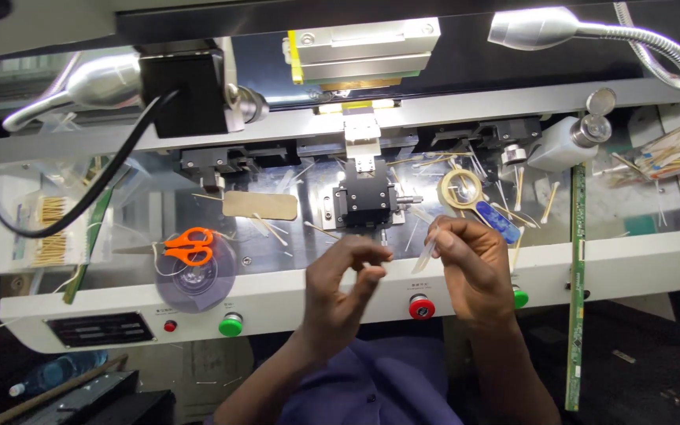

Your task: The person uses a wooden stick to clean a small component held in a machine's vise. They then remove the component, manipulate it with their fingers, and place it back into the vise for further work.

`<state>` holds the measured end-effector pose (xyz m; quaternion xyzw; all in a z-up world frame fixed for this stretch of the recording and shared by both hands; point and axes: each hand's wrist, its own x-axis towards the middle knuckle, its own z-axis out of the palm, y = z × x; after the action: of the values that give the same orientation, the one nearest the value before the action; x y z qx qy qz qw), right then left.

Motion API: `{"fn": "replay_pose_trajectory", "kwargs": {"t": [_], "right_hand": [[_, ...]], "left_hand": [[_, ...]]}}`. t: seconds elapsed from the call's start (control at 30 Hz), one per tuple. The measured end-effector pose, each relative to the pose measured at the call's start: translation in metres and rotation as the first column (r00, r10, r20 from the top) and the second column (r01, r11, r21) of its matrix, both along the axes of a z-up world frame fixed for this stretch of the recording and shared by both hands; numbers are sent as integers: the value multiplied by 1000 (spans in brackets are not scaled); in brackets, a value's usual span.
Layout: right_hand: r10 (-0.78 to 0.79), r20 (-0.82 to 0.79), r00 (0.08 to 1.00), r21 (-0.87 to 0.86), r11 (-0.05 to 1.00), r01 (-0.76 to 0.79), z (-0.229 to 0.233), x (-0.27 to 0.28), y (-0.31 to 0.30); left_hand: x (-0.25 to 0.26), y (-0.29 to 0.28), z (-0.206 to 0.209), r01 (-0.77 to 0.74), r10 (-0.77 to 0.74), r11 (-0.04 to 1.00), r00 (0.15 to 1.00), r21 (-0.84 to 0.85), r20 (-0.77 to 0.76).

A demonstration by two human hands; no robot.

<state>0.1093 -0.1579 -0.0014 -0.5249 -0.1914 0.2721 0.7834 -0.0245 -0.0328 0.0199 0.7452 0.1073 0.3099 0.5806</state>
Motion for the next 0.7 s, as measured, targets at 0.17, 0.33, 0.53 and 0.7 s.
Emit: {"fn": "replay_pose_trajectory", "kwargs": {"t": [0.17,0.33,0.53,0.7], "right_hand": [[70,14,997,83,994,-71,7,-31,4],[11,197,980,3,1000,-12,17,-43,4],[106,374,921,-157,986,-50,31,-45,2],[-1,331,944,-56,998,21,20,-49,4]], "left_hand": [[6,-15,5,18,-24,988,999,-153,-37],[-5,-13,2,-39,29,980,998,-194,-51],[-14,-7,7,-40,39,997,999,-70,-29],[-22,-6,7,-77,71,993,996,-93,-61]]}}
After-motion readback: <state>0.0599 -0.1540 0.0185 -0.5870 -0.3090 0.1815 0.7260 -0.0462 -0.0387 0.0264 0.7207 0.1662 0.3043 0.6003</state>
